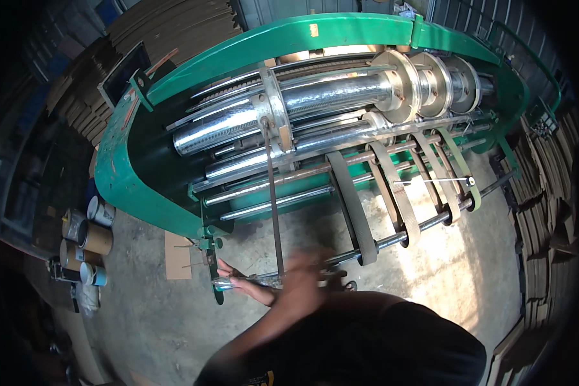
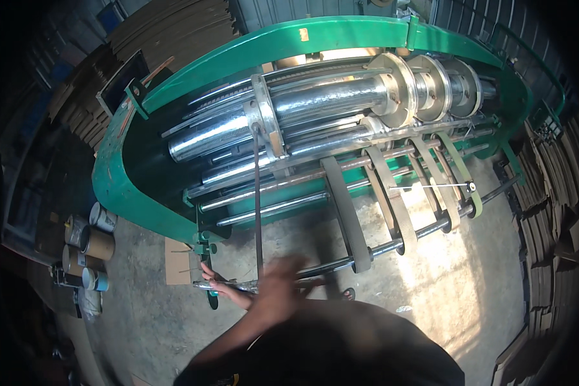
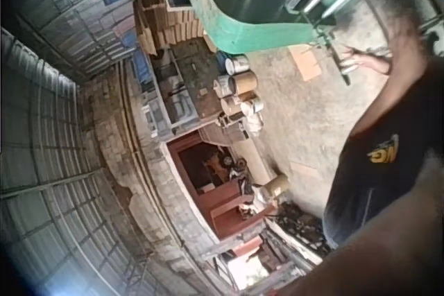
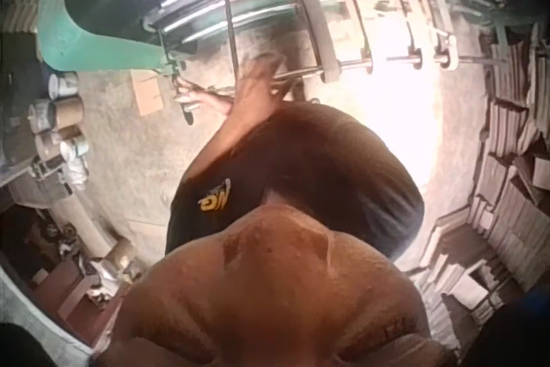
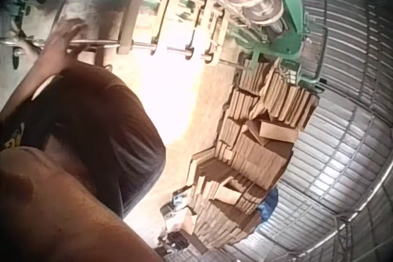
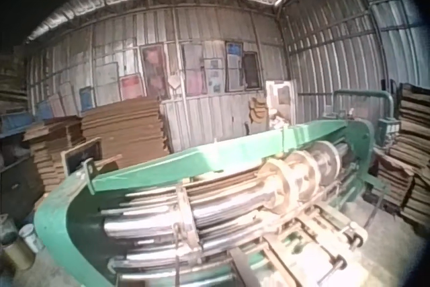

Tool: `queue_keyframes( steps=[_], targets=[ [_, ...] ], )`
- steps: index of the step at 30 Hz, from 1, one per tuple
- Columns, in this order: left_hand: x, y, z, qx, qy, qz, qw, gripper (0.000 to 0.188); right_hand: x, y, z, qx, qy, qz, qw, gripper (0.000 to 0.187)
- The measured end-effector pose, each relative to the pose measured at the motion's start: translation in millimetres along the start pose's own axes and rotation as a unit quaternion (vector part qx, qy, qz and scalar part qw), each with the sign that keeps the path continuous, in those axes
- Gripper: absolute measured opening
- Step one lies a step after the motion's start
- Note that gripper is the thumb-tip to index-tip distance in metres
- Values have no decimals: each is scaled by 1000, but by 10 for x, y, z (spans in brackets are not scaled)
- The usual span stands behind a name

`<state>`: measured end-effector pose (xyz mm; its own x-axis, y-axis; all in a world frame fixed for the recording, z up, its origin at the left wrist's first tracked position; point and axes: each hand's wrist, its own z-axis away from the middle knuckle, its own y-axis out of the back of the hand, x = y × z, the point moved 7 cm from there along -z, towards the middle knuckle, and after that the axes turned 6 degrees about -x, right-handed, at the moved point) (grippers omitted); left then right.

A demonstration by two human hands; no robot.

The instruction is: The person uses a metal rod to manually rotate the rollers of a large green industrial machine. They repeatedly insert the rod into the mechanism to turn the components and check the movement. The person also uses a tape measure to check dimensions on the machine's rollers.

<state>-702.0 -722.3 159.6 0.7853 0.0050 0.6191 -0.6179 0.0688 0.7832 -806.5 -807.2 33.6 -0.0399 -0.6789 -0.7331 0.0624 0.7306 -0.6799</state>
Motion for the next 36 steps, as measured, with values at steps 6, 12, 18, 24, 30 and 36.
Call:
queue_keyframes(
  steps=[6, 12, 18, 24, 30, 36],
  targets=[
    [-1163, 565, 1357, 546, 210, 170, 793, 60, -291, -97, 192, 66, -28, 53, 996, 74],
    [-1460, 313, 984, 460, 50, 623, 631, 29, -505, -262, 743, -122, -14, 182, 976, 82],
    [-1376, 409, 1178, 486, 12, 613, 623, 19, -1856, -92, 2077, 216, 120, 797, 551, 80],
    [111, 549, 70, 271, 7, 154, 950, 14, 288, 1304, 1194, 121, -195, 323, 918, 67],
    [318, -1507, -720, -364, 51, -240, 899, 33, -529, -139, 293, -98, 98, -100, 985, 64],
    [693, 333, 186, 193, 18, -223, 955, 67, -473, -7, 400, 8, 10, -173, 985, 71]
  ],
)
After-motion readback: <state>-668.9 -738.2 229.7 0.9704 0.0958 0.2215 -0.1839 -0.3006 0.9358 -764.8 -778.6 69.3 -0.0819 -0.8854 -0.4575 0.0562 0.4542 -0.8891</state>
